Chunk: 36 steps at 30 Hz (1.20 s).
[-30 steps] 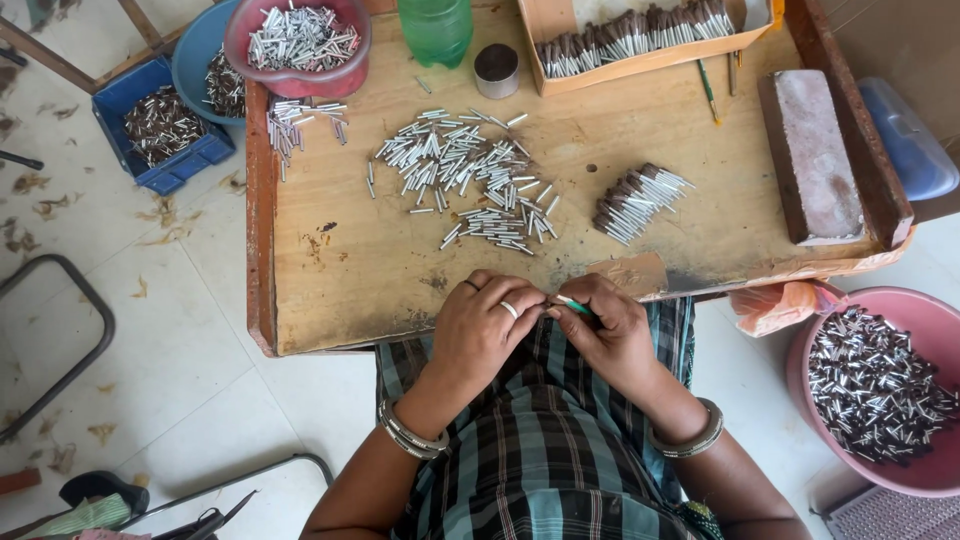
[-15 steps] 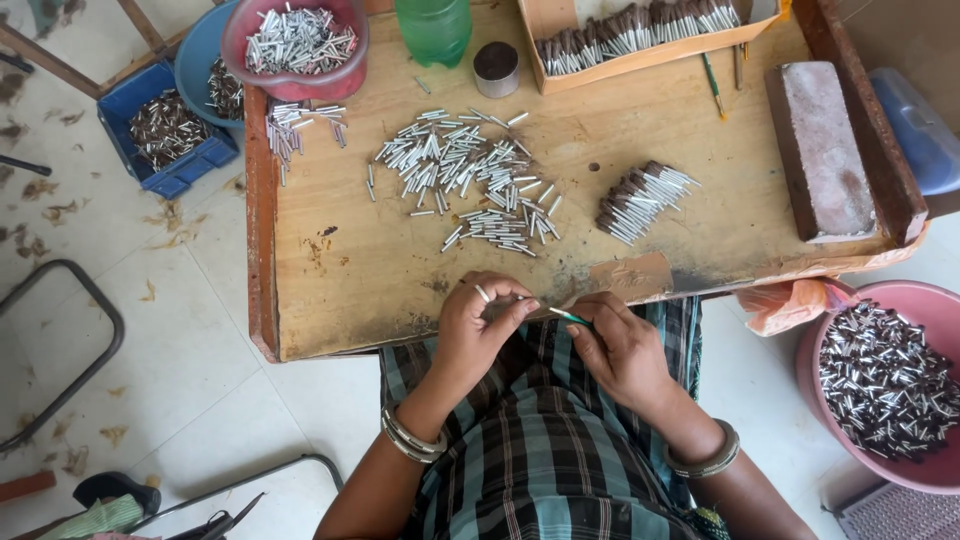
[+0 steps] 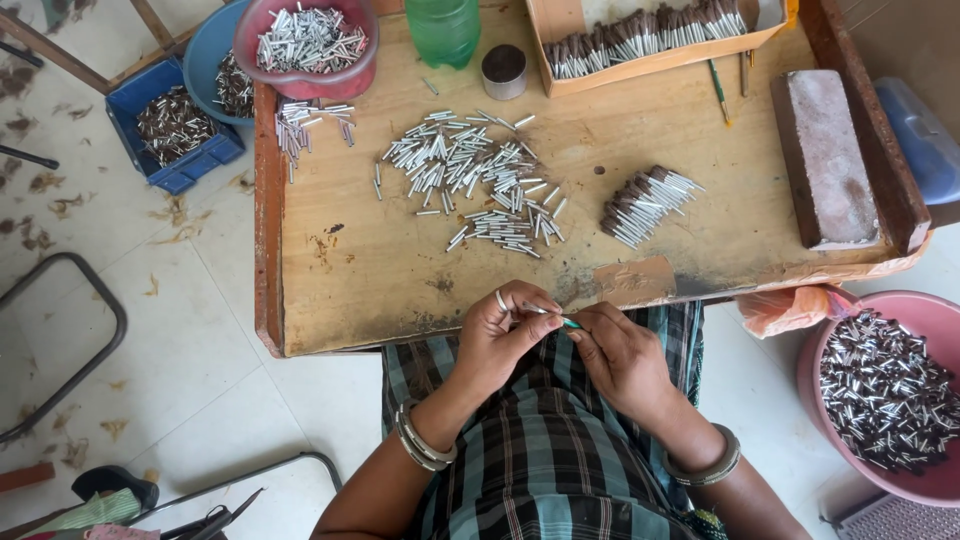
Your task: Assembling small industrial brushes by inserting metal pins or bristles into a holder.
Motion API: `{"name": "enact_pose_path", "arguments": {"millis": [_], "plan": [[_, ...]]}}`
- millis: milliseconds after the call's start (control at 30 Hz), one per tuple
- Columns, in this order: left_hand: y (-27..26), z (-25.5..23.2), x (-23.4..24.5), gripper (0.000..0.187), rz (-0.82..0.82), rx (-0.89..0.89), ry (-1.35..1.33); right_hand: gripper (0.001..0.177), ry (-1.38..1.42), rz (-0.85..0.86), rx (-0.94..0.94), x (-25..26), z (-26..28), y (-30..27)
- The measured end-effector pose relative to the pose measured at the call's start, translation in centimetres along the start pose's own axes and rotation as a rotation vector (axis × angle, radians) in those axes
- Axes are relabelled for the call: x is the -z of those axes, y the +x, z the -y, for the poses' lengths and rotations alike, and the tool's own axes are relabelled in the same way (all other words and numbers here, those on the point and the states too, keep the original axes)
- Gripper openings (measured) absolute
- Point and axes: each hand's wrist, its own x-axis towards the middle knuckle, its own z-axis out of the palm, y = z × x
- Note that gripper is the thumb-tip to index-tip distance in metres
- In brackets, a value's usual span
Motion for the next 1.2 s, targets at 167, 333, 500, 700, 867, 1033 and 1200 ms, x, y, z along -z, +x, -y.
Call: {"name": "enact_pose_path", "arguments": {"millis": [167, 333, 500, 700, 867, 1033, 1200], "plan": [[0.4, -0.9, -0.2, 0.016, -0.039, -0.165, 0.163, 0.014, 0.095, 0.021, -0.031, 1.3, 1.0, 0.5], [0.3, -1.8, -0.4, 0.017, -0.024, -0.178, 0.352, 0.023, 0.086, 0.199, -0.340, 1.1, -1.3, -0.2], [-0.5, 0.0, 0.5, 0.014, 0.052, 0.177, 0.025, 0.014, 0.559, -0.002, 0.113, -1.9, -5.5, -3.1], [1.4, -1.7, -0.9, 0.012, 0.129, 0.007, 0.429, 0.022, 0.393, 0.022, 0.064, 0.5, -2.2, 0.8], [5.6, -1.6, 1.8, 0.021, 0.010, -0.285, 1.314, 0.012, -0.019, -0.152, -0.099, 2.8, -5.9, 3.1], [7.2, -2.2, 3.4, 0.016, 0.033, -0.045, 1.530, 0.013, -0.468, -0.275, -0.094, 5.7, -7.7, 6.8], [6.5, -4.1, 3.1, 0.012, -0.139, -0.550, 1.387, 0.020, -0.391, -0.197, -0.122, 3.6, -6.4, 5.7]]}}
